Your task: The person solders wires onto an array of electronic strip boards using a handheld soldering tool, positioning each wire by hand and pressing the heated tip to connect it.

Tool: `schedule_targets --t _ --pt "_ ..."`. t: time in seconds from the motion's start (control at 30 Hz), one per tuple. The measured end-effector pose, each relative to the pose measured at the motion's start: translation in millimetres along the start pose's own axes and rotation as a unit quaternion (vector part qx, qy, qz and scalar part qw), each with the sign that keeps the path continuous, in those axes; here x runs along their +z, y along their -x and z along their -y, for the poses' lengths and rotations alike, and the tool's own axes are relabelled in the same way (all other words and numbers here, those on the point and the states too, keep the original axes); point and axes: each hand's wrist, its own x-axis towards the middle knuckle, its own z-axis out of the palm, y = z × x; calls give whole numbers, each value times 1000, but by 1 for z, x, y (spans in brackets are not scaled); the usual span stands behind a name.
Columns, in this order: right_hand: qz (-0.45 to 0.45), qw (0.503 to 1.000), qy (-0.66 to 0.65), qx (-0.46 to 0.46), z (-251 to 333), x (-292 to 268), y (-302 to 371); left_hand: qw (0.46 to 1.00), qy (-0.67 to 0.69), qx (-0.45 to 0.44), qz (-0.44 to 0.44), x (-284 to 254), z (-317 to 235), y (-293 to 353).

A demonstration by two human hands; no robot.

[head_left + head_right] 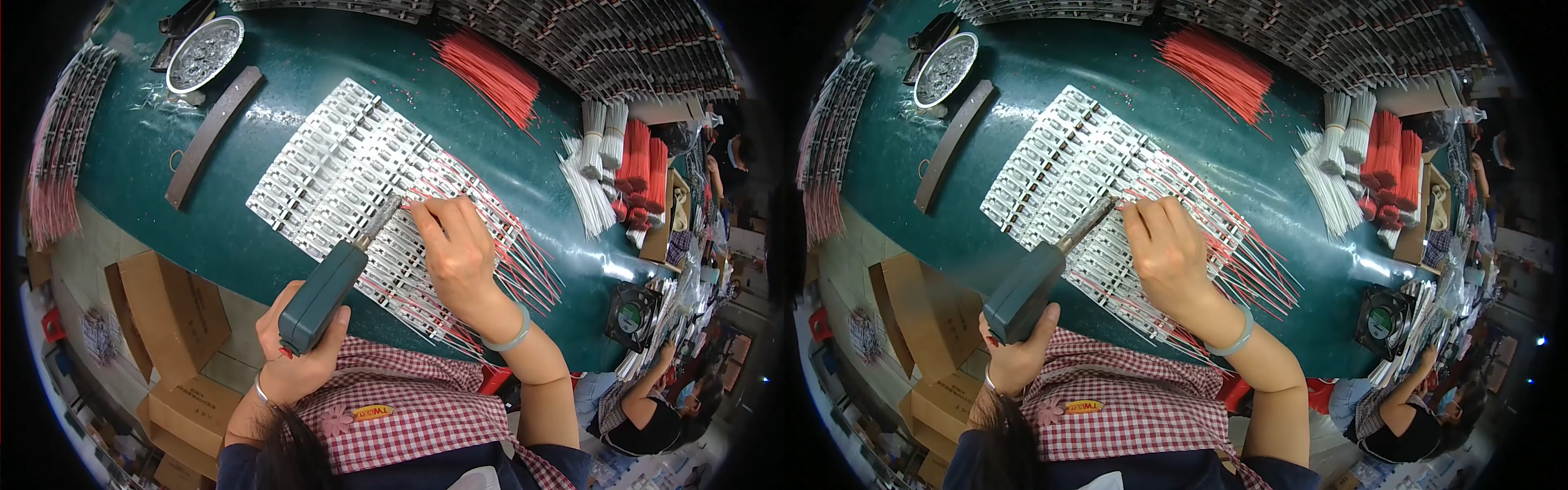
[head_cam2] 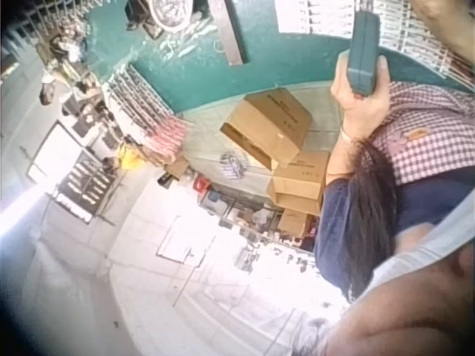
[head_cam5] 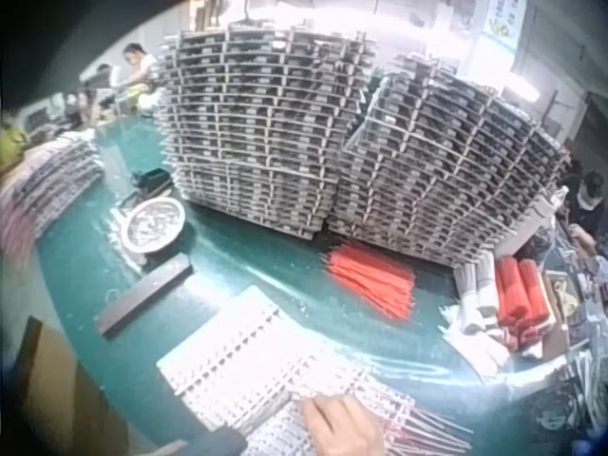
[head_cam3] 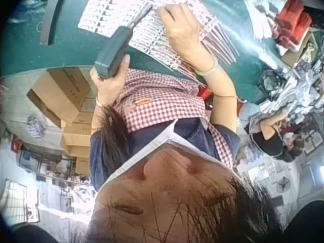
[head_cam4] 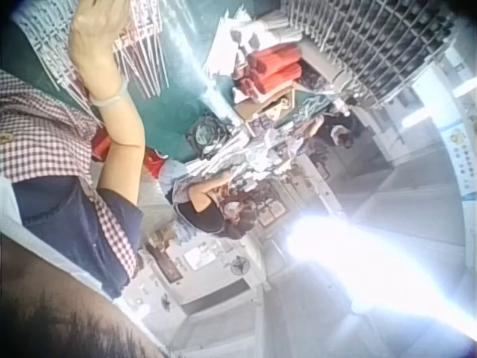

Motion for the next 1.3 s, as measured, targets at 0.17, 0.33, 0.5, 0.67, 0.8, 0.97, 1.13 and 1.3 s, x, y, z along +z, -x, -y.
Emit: schedule_targets --t 0.17,0.33,0.5,0.67,0.8,0.97,1.13,1.3 --pt "-1 1000 1 -6 1 0 -1 1000 2 -7 0 0 0 0" --pt "6 1000 8 -2 1 -1 -1 1000 -6 -7 -5 -2 -4 0" --pt "-2 1000 16 -7 2 0 -2 1000 1 3 -27 -5 1 6" --pt "-7 1000 22 -5 2 0 -2 999 0 24 -33 -6 5 8" --pt "-6 1000 20 -4 2 2 0 999 8 21 -23 -2 3 2" --pt "-4 1000 22 -2 2 2 0 1000 23 0 -14 3 5 1" --pt "-1 1000 25 -2 3 2 0 1000 -6 8 -7 0 6 1" --pt "0 1000 26 1 4 0 -2 998 12 -30 -56 -2 6 10"
